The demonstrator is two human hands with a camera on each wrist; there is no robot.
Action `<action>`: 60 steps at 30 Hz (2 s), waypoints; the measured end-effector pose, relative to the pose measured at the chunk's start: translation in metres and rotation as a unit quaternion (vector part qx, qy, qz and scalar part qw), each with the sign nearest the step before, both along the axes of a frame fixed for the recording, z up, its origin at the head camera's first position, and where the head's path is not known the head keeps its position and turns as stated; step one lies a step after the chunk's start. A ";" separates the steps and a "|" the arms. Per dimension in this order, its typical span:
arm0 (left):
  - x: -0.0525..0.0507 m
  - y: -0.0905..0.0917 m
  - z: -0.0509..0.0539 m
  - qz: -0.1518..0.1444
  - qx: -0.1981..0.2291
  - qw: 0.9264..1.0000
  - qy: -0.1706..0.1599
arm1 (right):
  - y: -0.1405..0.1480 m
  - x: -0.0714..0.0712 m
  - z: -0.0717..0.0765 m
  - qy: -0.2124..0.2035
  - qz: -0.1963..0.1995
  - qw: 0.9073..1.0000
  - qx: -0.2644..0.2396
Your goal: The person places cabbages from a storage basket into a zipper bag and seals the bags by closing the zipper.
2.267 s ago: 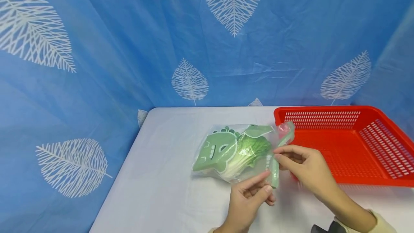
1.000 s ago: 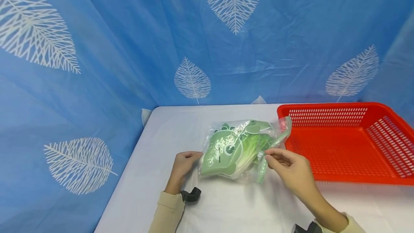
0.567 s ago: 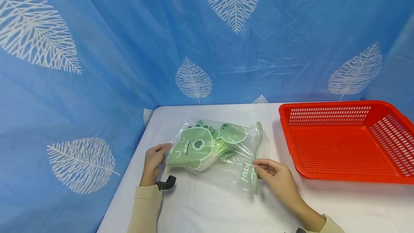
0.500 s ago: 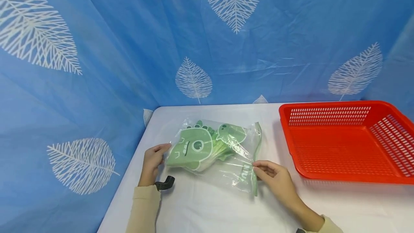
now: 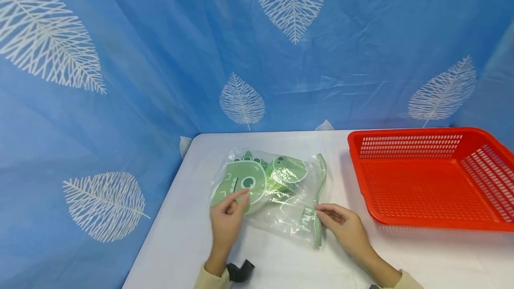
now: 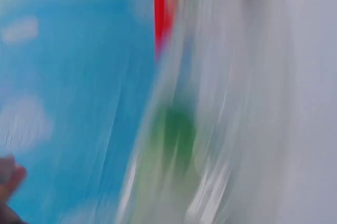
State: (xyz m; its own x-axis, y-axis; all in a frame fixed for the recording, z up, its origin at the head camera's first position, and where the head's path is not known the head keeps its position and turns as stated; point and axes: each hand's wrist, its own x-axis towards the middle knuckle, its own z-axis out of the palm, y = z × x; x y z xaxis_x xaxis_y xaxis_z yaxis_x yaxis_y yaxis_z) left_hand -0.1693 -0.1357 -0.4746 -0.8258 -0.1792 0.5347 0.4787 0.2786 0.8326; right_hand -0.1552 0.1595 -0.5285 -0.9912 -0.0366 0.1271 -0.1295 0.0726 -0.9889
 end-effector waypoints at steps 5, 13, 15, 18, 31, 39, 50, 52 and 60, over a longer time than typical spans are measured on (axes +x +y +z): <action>0.033 0.071 -0.027 -0.206 0.011 0.977 -0.052 | 0.002 0.001 0.000 -0.005 0.005 1.000 -0.025; 0.047 0.097 -0.053 -0.294 -0.051 0.953 -0.050 | 0.003 0.002 0.005 -0.062 -0.005 0.996 -0.056; 0.047 0.097 -0.054 -0.318 -0.037 0.945 -0.065 | 0.004 0.002 0.007 -0.081 -0.004 0.994 -0.072; 0.047 0.096 -0.053 -0.361 0.008 0.926 -0.112 | 0.004 0.001 0.008 -0.096 0.001 0.991 -0.096; 0.054 0.126 -0.046 -0.244 0.190 0.914 -0.262 | -0.003 0.010 0.022 -0.006 -0.093 0.993 0.071; 0.055 0.129 -0.044 -0.228 0.188 0.917 -0.268 | -0.003 0.008 0.020 -0.028 -0.101 0.991 0.081; 0.056 0.134 -0.045 -0.235 0.178 0.919 -0.261 | 0.002 0.020 0.029 -0.016 -0.096 0.991 0.087; 0.055 0.134 -0.045 -0.235 0.181 0.924 -0.243 | 0.000 0.024 0.032 -0.013 -0.100 0.990 0.101; 0.053 0.135 -0.041 -0.238 0.190 0.928 -0.215 | -0.003 0.036 0.037 -0.020 -0.099 0.990 0.102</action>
